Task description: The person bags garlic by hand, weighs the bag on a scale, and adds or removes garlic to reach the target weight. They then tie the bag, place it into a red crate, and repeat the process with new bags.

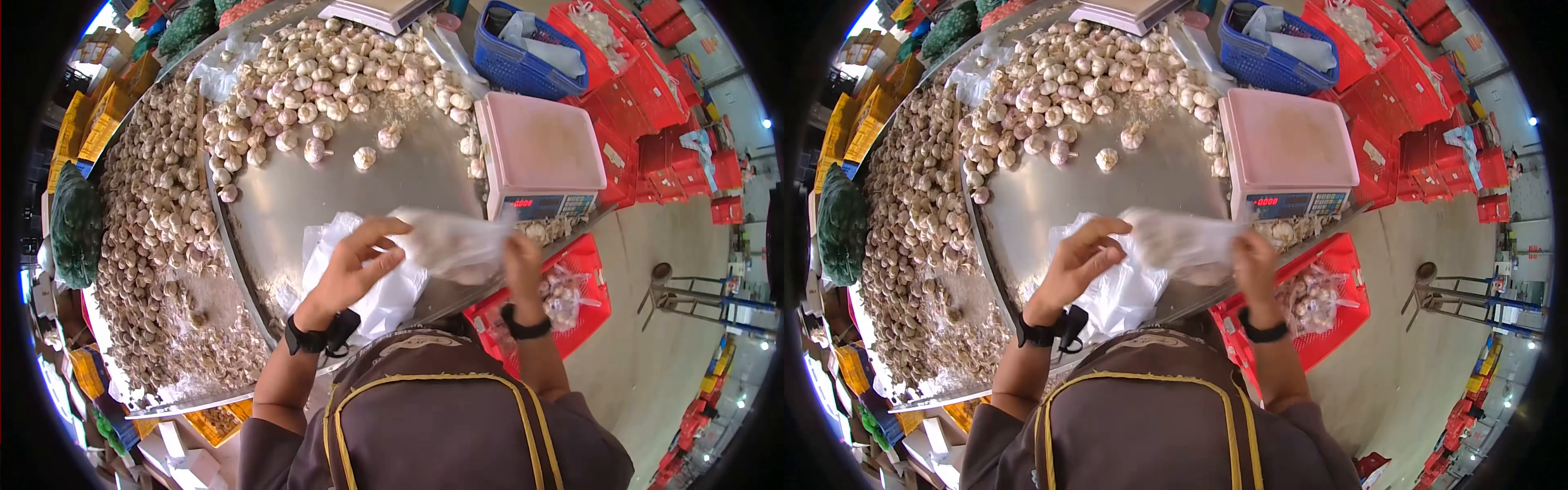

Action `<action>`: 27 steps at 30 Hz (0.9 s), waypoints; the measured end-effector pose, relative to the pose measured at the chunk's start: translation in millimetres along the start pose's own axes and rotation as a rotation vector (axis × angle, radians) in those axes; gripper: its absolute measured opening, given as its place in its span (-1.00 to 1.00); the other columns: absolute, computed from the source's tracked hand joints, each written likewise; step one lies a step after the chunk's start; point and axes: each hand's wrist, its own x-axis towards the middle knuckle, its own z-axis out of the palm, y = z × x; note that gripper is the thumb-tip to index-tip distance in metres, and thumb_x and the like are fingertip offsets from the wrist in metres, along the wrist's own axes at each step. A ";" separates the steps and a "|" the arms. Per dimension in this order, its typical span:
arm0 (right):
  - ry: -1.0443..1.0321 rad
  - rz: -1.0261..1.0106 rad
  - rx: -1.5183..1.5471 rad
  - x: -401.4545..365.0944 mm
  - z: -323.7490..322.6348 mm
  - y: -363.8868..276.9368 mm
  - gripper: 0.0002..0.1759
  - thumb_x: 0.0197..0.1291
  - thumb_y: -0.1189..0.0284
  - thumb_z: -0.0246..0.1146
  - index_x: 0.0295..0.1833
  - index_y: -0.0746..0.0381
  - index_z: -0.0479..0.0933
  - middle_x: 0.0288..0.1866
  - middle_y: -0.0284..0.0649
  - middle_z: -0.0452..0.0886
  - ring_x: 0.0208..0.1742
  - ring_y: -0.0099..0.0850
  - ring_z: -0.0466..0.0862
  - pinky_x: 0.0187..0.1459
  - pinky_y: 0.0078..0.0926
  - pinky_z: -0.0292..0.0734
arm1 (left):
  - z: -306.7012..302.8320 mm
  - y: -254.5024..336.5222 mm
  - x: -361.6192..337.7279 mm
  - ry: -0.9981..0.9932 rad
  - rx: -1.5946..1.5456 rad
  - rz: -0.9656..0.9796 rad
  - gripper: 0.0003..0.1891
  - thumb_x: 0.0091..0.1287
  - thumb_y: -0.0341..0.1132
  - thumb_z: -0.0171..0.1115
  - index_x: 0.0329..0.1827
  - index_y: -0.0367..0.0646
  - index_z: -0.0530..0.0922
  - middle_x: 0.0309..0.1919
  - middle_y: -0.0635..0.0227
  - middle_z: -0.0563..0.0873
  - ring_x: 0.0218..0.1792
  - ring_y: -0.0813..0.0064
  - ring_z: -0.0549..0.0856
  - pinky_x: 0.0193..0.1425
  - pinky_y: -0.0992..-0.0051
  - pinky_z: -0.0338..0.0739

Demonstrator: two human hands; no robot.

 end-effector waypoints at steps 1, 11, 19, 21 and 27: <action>0.217 -0.028 0.102 -12.4 -21.2 -14.8 -0.83 0.27 0.44 0.20 -0.17 0.33 0.60 -0.37 -0.41 0.58 -0.37 -0.66 0.47 -0.34 -0.66 0.39 | -7.5 -9.3 -0.8 0.074 0.103 -0.025 -0.70 0.35 -0.31 0.26 0.08 -0.22 0.56 0.02 0.36 0.59 -0.14 0.52 0.63 -0.05 0.52 0.54; 0.169 -0.243 -0.920 -64.4 -78.3 27.7 -0.59 0.14 0.32 0.34 0.03 0.34 0.53 -0.03 0.01 0.60 -0.01 -0.15 0.62 0.05 -0.28 0.53 | -31.4 -64.6 -16.3 0.135 0.000 -0.252 -0.79 0.43 -0.30 0.16 -0.17 -0.29 0.63 -0.41 0.42 0.66 -0.39 0.69 0.57 -0.27 0.63 0.50; -0.518 -0.256 -0.879 33.1 137.9 75.4 -0.42 -0.26 0.07 0.52 -0.23 0.23 0.49 -0.23 -0.06 0.61 -0.18 -0.05 0.62 -0.16 -0.14 0.51 | -29.9 -78.9 -30.2 0.132 0.147 -0.181 -0.81 0.39 -0.35 0.17 -0.18 -0.34 0.62 -0.42 0.39 0.67 -0.34 0.66 0.61 -0.23 0.60 0.50; -0.642 -0.313 -0.936 40.0 151.4 74.2 -0.61 -0.06 0.14 0.39 -0.22 0.18 0.53 -0.21 -0.05 0.63 -0.10 -0.05 0.63 -0.13 -0.08 0.50 | -35.5 -76.3 -40.3 0.192 0.201 -0.193 -0.78 0.39 -0.31 0.18 -0.18 -0.34 0.62 -0.41 0.35 0.70 -0.37 0.64 0.63 -0.26 0.59 0.52; -0.929 -0.126 -1.240 37.9 157.3 24.4 -0.66 0.24 0.25 0.13 0.03 0.17 0.58 0.09 -0.05 0.60 0.16 -0.18 0.56 0.06 -0.19 0.50 | -48.9 -77.5 -62.5 0.361 0.161 -0.188 -0.81 0.37 -0.32 0.19 -0.20 -0.27 0.66 -0.45 0.27 0.72 -0.42 0.54 0.68 -0.30 0.55 0.55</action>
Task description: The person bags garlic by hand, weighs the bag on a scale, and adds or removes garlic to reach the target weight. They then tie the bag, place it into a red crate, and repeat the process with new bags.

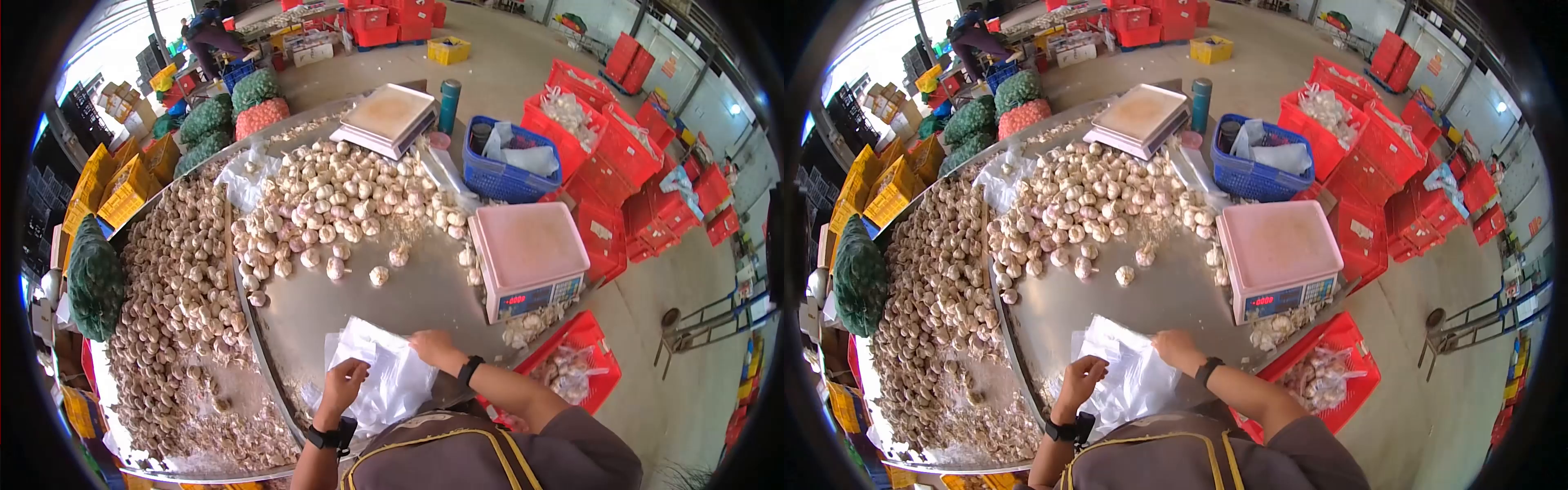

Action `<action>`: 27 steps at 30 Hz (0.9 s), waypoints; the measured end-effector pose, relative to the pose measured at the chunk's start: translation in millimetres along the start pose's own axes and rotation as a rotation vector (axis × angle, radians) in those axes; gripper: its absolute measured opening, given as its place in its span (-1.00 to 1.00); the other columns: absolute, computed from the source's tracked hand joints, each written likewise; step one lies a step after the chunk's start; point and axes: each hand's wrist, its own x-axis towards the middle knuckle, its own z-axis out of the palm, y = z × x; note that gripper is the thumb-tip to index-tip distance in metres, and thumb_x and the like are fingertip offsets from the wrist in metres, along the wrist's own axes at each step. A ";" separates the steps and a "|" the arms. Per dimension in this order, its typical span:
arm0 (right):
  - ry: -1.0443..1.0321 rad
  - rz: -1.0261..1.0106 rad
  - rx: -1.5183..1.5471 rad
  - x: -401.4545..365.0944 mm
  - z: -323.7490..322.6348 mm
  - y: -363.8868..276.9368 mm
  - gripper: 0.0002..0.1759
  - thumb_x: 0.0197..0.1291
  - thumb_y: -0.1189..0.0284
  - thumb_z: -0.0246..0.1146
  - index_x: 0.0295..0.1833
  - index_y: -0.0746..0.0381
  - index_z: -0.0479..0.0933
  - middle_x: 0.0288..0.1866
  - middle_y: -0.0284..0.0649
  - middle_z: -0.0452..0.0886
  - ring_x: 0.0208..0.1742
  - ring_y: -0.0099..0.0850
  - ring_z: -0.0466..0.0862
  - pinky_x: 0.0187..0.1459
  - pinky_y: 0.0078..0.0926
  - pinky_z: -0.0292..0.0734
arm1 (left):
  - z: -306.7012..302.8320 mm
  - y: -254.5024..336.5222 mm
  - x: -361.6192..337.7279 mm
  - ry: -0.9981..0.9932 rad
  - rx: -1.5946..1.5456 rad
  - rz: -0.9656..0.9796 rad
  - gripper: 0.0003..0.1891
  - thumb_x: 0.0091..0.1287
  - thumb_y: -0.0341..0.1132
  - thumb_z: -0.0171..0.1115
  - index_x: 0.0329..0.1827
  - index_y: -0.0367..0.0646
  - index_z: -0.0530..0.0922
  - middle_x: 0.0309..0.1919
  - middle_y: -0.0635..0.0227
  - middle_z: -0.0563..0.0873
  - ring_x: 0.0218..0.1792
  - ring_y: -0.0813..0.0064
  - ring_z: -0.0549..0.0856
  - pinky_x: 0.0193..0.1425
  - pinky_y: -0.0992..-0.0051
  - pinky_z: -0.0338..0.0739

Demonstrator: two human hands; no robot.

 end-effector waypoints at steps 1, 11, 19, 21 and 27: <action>0.394 -0.066 -0.020 -6.2 11.3 -4.1 -0.66 0.25 0.26 0.12 0.04 0.17 0.59 0.15 -0.06 0.56 0.21 -0.17 0.52 0.07 -0.20 0.50 | 1.2 7.6 -5.5 0.038 0.255 0.074 -0.74 0.39 -0.23 0.17 -0.21 -0.28 0.66 -0.43 0.24 0.72 -0.40 0.50 0.69 -0.26 0.50 0.56; 0.558 -0.807 0.433 -55.0 -8.3 -70.5 -0.79 0.17 0.38 0.28 -0.09 0.18 0.59 -0.23 -0.25 0.66 -0.21 -0.31 0.69 -0.22 -0.44 0.59 | 24.3 -26.9 13.3 -0.044 -0.123 -0.358 -0.64 0.35 -0.15 0.15 -0.17 -0.35 0.64 -0.28 0.24 0.72 -0.29 0.46 0.68 -0.20 0.50 0.54; -0.184 -0.312 1.110 45.8 47.8 -76.5 -0.46 0.41 0.22 0.06 0.39 0.28 0.29 0.32 -0.12 0.42 0.31 -0.31 0.44 0.35 -0.42 0.26 | -12.6 8.9 5.7 -0.036 -0.214 -0.135 -0.75 0.32 -0.40 0.03 -0.13 -0.35 0.63 -0.22 0.36 0.69 -0.18 0.53 0.61 -0.04 0.51 0.47; -0.066 -0.742 1.542 136.2 166.6 -74.2 -0.45 0.38 0.19 0.10 0.39 0.19 0.31 0.32 -0.05 0.42 0.33 -0.29 0.44 0.31 -0.36 0.33 | -16.5 70.7 -13.9 -0.127 -0.323 -0.119 -0.74 0.31 -0.41 0.05 -0.08 -0.37 0.62 -0.17 0.36 0.67 -0.16 0.55 0.59 -0.02 0.48 0.45; -0.005 -0.814 1.634 54.9 169.6 -17.4 -0.37 0.36 0.11 0.09 0.42 0.23 0.26 0.34 -0.01 0.39 0.35 -0.25 0.41 0.34 -0.30 0.31 | -34.4 114.3 -41.6 -0.498 -1.075 -0.027 -0.74 0.14 -0.56 0.14 -0.11 -0.46 0.61 0.06 -0.12 0.62 0.00 0.11 0.67 0.08 0.29 0.55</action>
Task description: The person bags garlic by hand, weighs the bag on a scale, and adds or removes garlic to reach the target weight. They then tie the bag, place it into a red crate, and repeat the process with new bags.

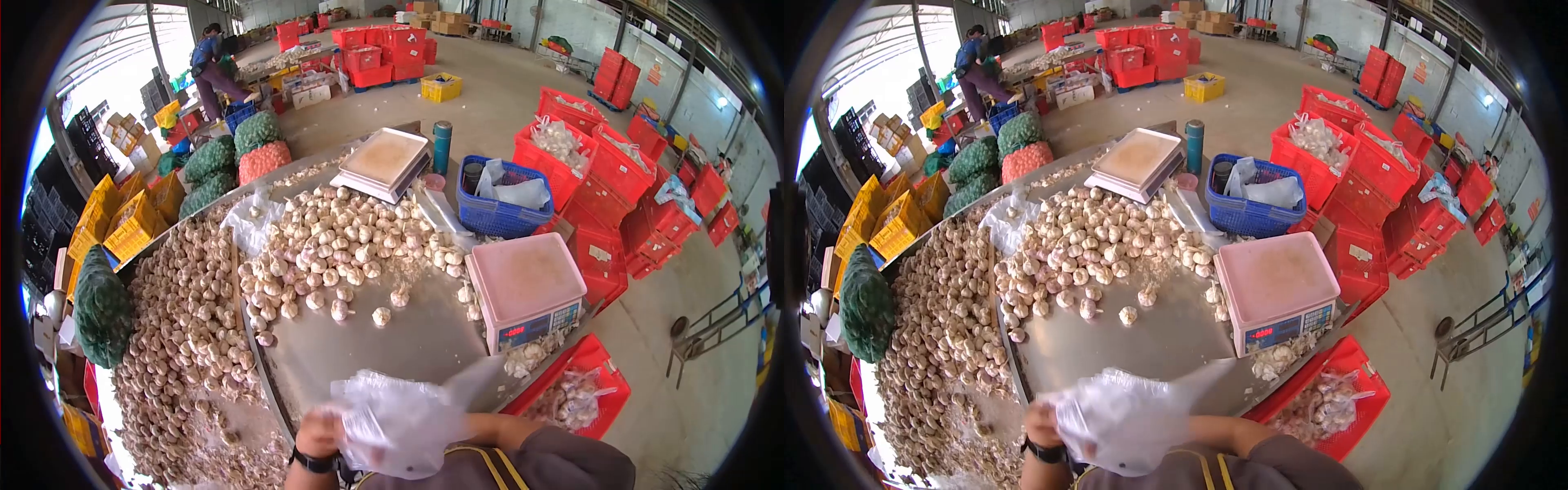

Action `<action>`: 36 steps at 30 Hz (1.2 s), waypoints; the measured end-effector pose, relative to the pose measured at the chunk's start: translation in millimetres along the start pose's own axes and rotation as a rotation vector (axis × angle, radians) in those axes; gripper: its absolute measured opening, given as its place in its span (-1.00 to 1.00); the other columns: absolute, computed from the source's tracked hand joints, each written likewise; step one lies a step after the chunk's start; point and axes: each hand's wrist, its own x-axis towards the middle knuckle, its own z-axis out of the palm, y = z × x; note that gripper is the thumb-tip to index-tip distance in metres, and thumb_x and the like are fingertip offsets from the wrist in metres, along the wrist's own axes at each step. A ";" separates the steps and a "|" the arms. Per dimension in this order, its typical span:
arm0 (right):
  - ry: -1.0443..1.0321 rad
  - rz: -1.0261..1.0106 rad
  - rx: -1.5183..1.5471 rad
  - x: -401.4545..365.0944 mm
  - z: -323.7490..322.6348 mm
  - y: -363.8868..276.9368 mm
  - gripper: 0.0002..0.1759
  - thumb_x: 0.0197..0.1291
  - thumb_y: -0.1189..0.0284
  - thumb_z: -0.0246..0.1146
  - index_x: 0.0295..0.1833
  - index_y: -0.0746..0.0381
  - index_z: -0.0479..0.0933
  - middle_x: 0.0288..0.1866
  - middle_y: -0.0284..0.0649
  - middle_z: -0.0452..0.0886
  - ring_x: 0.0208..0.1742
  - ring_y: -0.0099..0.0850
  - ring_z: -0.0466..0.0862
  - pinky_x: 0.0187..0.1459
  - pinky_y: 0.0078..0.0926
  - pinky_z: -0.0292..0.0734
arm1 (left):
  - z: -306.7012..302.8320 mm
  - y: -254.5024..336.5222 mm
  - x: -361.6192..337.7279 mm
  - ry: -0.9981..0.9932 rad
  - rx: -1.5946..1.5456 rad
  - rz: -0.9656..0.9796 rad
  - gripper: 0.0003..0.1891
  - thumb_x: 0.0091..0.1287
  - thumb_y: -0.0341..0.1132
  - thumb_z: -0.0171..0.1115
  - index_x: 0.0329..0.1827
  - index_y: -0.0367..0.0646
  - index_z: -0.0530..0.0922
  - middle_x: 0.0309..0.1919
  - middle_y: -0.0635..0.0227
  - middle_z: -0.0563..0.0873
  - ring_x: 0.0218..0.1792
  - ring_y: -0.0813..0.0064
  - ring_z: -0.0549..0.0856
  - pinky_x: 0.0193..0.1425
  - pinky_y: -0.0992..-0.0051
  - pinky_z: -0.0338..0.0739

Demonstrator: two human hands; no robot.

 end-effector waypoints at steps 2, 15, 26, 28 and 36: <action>-0.001 -0.017 0.037 -0.8 -7.4 -42.0 -0.34 0.35 0.08 0.09 0.43 0.24 0.24 0.35 0.01 0.38 0.36 -0.23 0.40 0.34 -0.28 0.30 | -34.8 5.7 25.3 0.176 0.622 -0.021 -0.81 0.22 -0.46 0.15 -0.18 -0.40 0.61 -0.06 0.01 0.69 -0.06 0.22 0.69 0.01 0.33 0.57; 0.063 0.288 0.601 41.2 41.6 -240.2 -0.07 0.21 -0.12 0.18 0.45 0.35 0.17 0.31 0.03 0.44 0.31 -0.13 0.47 0.30 -0.13 0.37 | -150.3 11.3 60.0 0.670 0.588 -0.146 -0.85 0.13 -0.31 0.12 -0.43 -0.20 0.59 -0.55 0.41 0.57 -0.60 0.55 0.50 -0.50 0.56 0.39; 0.451 0.310 0.024 70.4 42.0 -201.7 -0.75 0.17 0.23 0.40 -0.32 0.22 0.67 -0.47 -0.44 0.62 -0.45 -0.68 0.51 -0.40 -0.74 0.37 | -137.7 9.9 51.4 0.952 2.078 0.573 -0.77 0.21 -0.24 0.29 -0.33 -0.28 0.61 -0.52 0.42 0.62 -0.55 0.57 0.55 -0.41 0.50 0.47; 0.545 0.296 -0.313 72.3 46.4 -197.8 -0.67 0.12 0.16 0.43 -0.45 0.20 0.63 -0.58 -0.47 0.54 -0.51 -0.72 0.44 -0.44 -0.70 0.31 | -109.1 3.6 56.1 0.707 1.385 0.212 -0.77 0.29 -0.24 0.31 -0.26 -0.28 0.61 -0.46 0.44 0.64 -0.49 0.60 0.58 -0.34 0.51 0.53; 0.750 0.140 -0.749 52.2 25.0 -178.2 -0.61 0.16 0.17 0.39 -0.47 0.30 0.60 -0.69 -0.49 0.43 -0.60 -0.72 0.39 -0.58 -0.59 0.26 | -80.4 -34.1 80.8 0.514 0.112 0.126 -0.85 0.41 -0.30 0.13 -0.26 -0.20 0.53 -0.35 0.28 0.67 -0.29 0.38 0.67 -0.07 0.36 0.58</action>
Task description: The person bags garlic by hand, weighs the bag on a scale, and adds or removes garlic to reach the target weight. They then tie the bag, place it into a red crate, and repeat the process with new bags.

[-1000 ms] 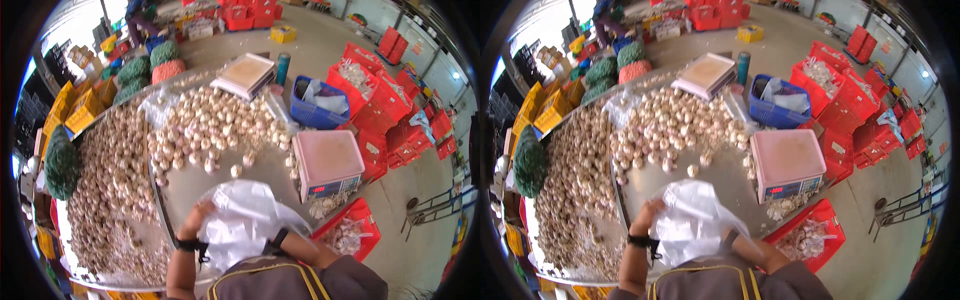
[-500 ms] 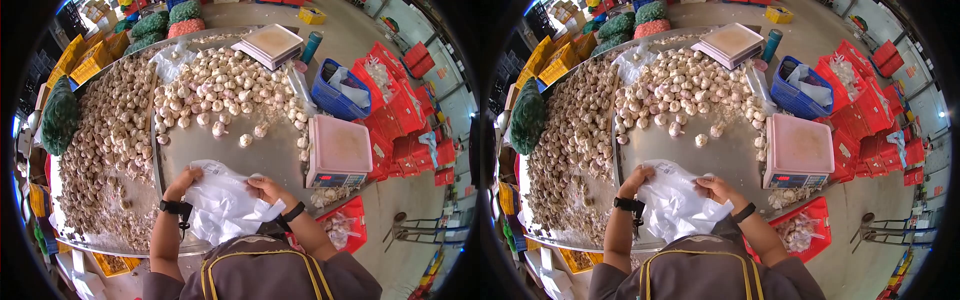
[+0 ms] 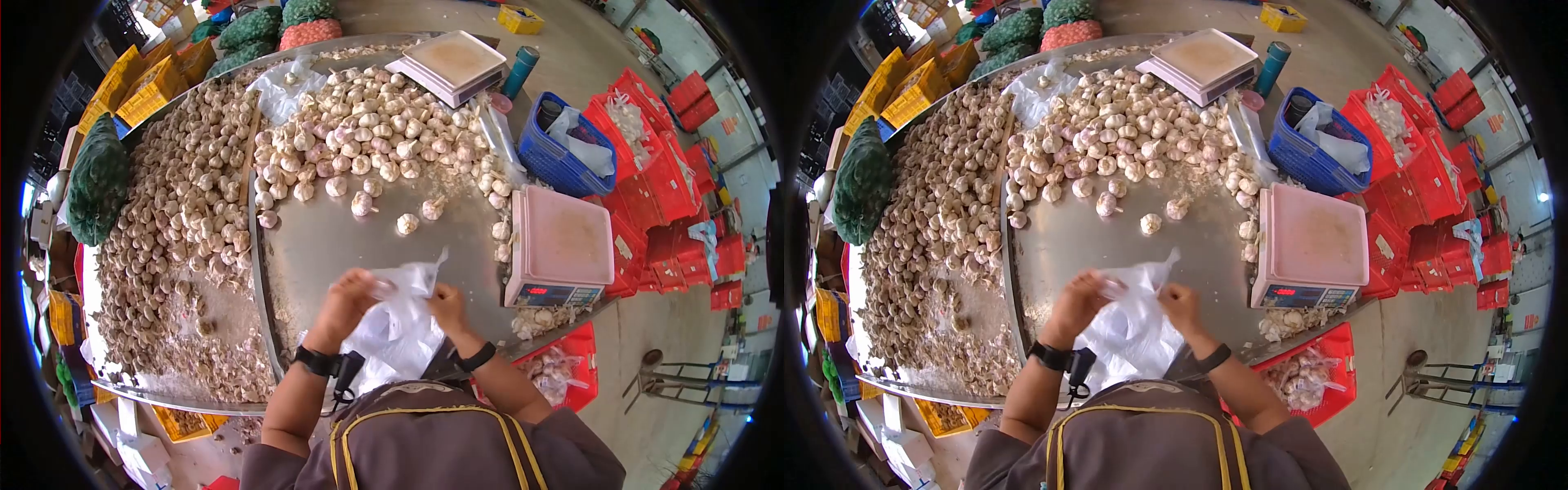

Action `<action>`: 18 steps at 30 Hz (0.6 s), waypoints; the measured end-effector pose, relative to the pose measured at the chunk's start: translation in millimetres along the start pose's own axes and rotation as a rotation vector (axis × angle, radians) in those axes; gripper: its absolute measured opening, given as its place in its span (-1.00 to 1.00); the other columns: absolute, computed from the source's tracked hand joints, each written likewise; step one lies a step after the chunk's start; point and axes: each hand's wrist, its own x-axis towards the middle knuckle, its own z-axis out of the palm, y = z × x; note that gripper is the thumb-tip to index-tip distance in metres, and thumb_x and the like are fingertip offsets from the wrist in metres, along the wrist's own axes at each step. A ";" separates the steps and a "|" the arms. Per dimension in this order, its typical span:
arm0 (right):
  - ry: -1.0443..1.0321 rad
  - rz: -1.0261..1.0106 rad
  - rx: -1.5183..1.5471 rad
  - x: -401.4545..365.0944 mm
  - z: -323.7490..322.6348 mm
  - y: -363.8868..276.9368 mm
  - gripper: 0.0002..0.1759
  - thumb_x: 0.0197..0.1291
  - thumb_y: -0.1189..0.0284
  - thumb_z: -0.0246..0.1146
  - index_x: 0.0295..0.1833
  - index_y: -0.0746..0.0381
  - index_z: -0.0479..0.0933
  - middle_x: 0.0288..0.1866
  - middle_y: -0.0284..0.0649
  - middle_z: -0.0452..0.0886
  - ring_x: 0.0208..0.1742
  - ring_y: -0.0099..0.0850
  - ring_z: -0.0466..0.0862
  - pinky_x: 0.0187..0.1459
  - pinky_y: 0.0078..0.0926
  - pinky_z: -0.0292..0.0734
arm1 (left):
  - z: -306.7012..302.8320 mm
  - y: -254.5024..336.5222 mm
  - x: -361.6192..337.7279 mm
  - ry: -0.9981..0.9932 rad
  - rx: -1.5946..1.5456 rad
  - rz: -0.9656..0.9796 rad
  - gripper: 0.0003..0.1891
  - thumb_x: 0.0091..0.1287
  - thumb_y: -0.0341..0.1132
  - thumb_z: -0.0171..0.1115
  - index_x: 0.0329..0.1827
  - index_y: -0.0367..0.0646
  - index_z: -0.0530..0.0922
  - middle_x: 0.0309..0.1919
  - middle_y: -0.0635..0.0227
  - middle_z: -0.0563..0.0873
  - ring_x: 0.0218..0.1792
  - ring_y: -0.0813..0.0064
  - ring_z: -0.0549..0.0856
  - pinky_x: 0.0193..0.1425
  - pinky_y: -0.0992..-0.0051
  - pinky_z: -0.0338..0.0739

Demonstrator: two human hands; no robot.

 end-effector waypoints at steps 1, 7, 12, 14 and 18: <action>0.043 0.016 -0.068 1.3 -16.9 5.9 -0.63 0.16 0.21 0.37 -0.47 0.32 0.59 -0.69 -0.49 0.42 -0.61 -0.71 0.38 -0.59 -0.57 0.27 | -11.2 9.2 2.6 -0.038 -0.186 0.007 -0.85 0.41 -0.29 0.06 -0.29 -0.14 0.52 -0.40 0.30 0.65 -0.29 0.27 0.66 0.00 0.25 0.56; 0.056 -0.103 -0.448 3.7 -64.5 28.9 -0.61 0.08 0.30 0.34 0.02 0.21 0.56 -0.26 -0.11 0.67 -0.25 -0.22 0.66 -0.20 -0.30 0.55 | -55.1 15.7 24.1 -0.347 -0.454 -0.215 -0.89 0.36 -0.30 0.13 -0.33 -0.07 0.50 -0.59 0.52 0.50 -0.59 0.65 0.47 -0.46 0.57 0.42; -0.149 -0.461 -0.398 17.6 -46.7 10.1 -0.54 0.20 0.45 0.21 0.24 0.20 0.43 -0.23 -0.16 0.67 -0.22 -0.32 0.66 -0.07 -0.39 0.55 | -25.5 10.4 35.8 -0.076 1.062 0.329 -0.81 0.24 -0.31 0.29 -0.33 -0.25 0.51 -0.62 0.51 0.54 -0.59 0.60 0.51 -0.50 0.54 0.39; -0.452 0.073 0.392 19.9 -48.7 -5.1 -0.66 0.34 0.45 0.09 0.18 0.32 0.45 -0.47 -0.28 0.58 -0.41 -0.51 0.58 0.00 -0.38 0.56 | -50.3 15.5 50.8 0.302 1.543 0.585 -0.80 0.23 -0.32 0.28 -0.31 -0.30 0.53 -0.63 0.44 0.58 -0.57 0.59 0.54 -0.50 0.55 0.38; -0.910 0.548 1.081 23.0 -88.2 29.8 -0.68 0.45 0.33 0.01 0.07 0.35 0.48 -0.71 -0.53 0.21 -0.67 -0.74 0.24 0.21 -0.27 0.51 | -116.0 14.6 54.9 0.032 0.357 -0.317 -0.85 0.29 -0.31 0.28 -0.39 -0.17 0.60 -0.55 0.45 0.65 -0.54 0.61 0.59 -0.45 0.56 0.45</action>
